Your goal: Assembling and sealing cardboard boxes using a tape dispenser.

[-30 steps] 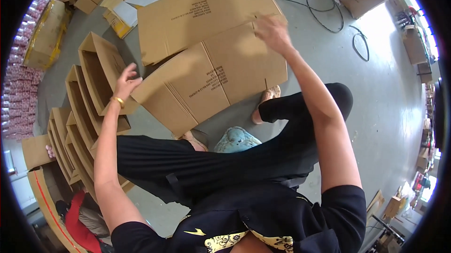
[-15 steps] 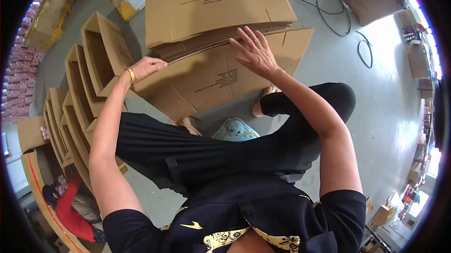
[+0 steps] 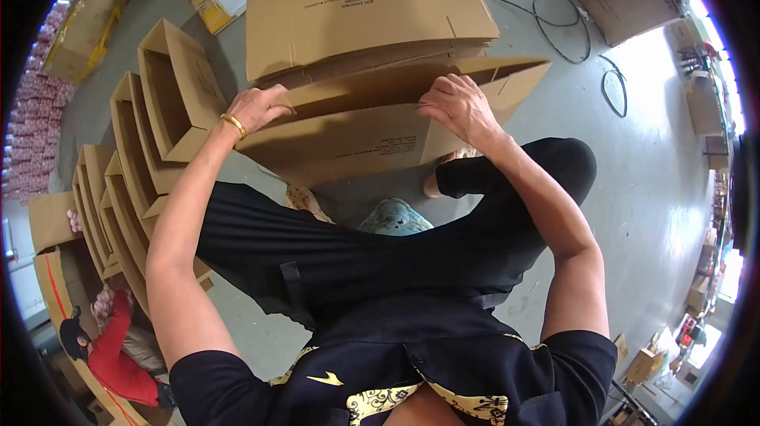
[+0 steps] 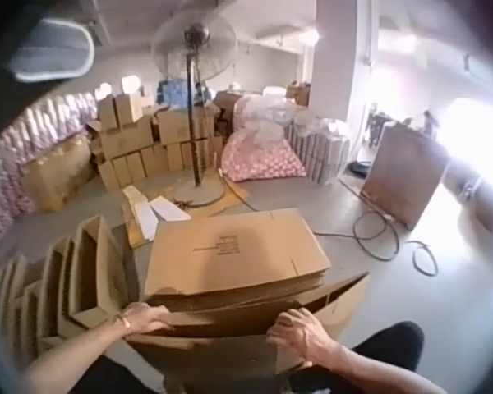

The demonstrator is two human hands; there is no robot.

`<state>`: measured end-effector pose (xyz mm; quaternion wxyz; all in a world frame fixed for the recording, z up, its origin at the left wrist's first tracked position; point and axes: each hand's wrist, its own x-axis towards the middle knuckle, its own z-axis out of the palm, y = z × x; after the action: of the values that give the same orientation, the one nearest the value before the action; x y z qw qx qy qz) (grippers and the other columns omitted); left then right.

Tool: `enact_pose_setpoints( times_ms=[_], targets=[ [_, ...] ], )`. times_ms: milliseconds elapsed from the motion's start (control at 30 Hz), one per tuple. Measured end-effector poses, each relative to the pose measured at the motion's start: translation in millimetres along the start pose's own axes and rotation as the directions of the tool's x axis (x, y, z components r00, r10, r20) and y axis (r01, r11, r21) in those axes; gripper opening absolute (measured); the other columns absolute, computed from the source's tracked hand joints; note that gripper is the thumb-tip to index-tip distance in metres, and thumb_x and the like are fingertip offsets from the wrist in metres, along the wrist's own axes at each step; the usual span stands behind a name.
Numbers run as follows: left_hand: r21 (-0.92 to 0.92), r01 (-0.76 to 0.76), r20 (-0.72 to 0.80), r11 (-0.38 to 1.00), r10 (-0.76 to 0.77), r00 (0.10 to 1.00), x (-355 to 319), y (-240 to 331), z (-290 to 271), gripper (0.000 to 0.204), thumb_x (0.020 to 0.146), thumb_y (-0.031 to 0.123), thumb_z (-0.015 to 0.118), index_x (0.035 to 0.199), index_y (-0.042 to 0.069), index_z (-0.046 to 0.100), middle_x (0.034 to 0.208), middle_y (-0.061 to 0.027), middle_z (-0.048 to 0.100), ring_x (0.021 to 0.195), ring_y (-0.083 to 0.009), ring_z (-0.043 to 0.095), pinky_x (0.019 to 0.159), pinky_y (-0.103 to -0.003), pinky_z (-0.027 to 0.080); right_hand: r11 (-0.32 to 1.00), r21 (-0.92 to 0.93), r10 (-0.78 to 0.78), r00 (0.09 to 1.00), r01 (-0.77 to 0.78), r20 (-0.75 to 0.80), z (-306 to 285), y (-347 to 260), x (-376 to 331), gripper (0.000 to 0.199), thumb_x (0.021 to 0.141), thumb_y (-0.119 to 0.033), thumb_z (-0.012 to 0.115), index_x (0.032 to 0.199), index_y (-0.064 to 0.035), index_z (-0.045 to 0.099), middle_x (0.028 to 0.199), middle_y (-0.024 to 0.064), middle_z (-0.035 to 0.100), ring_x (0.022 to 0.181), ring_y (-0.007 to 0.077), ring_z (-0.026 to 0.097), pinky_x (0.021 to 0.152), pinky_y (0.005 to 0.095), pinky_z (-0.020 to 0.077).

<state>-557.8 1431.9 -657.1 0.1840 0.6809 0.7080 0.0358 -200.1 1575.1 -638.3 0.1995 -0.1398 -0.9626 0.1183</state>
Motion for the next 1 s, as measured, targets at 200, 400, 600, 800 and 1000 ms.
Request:
enact_pose_setpoints(
  times_ms=[200,400,600,800,1000],
  targets=[
    [-0.006,0.531,-0.283,0.848,-0.511,0.812,21.7,-126.3,12.0,0.028,0.079,0.03,0.059,0.09,0.005,0.066,0.092,-0.0209,0.062,0.088,-0.0384,0.059,0.072,-0.041,0.048,0.983,0.119,-0.162,0.965,0.139,0.205,-13.8,-45.0,-27.1,0.015,0.076,-0.026,0.063,0.079,-0.0118,0.06,0.079,0.0042,0.054,0.081,0.0232,0.056,0.07,0.0347,0.0472],
    [-0.078,0.712,-0.32,0.698,-0.694,0.645,34.5,-114.1,42.0,0.027,0.08,0.025,0.054,0.093,0.004,0.065,0.096,-0.0209,0.063,0.093,-0.0372,0.06,0.078,-0.043,0.049,0.889,0.321,0.141,0.861,-0.328,0.489,16.7,-45.4,-67.2,0.035,0.082,-0.044,0.059,0.084,-0.0088,0.064,0.082,0.0098,0.058,0.082,0.0278,0.058,0.071,0.0396,0.0464],
    [0.053,0.758,-0.384,0.65,-0.688,0.616,21.1,-74.8,26.9,0.025,0.081,0.019,0.05,0.096,0.004,0.064,0.098,-0.0187,0.064,0.093,-0.0339,0.062,0.078,-0.043,0.05,0.724,-0.209,0.566,0.74,-0.657,-0.364,8.9,19.5,-47.9,0.039,0.074,-0.022,0.066,0.108,-0.0081,0.052,0.108,0.015,0.05,0.094,0.0348,0.053,0.077,0.0444,0.0436],
    [-0.029,0.784,-0.194,0.621,-0.773,0.605,34.7,-25.6,24.3,0.028,0.085,0.019,0.046,0.099,-0.003,0.057,0.09,-0.0205,0.065,0.089,-0.0335,0.064,0.078,-0.043,0.051,0.784,-0.156,0.62,0.75,-0.601,0.229,67.1,48.1,-49.5,0.029,0.073,-0.018,0.064,0.098,-0.0029,0.059,0.104,0.0194,0.055,0.099,0.0341,0.054,0.079,0.0402,0.0479],
    [0.046,0.69,0.071,0.723,-0.691,0.719,-12.0,-24.8,39.9,0.091,0.08,0.064,0.043,0.138,-0.002,0.02,0.138,-0.0225,0.034,0.125,-0.0327,0.039,0.102,-0.04,0.033,0.527,0.199,0.659,0.545,-0.826,0.518,88.9,105.6,-65.5,0.034,0.083,-0.017,0.058,0.117,-0.0169,0.057,0.103,0.0184,0.059,0.084,0.0306,0.06,0.071,0.0351,0.051]
  ],
)
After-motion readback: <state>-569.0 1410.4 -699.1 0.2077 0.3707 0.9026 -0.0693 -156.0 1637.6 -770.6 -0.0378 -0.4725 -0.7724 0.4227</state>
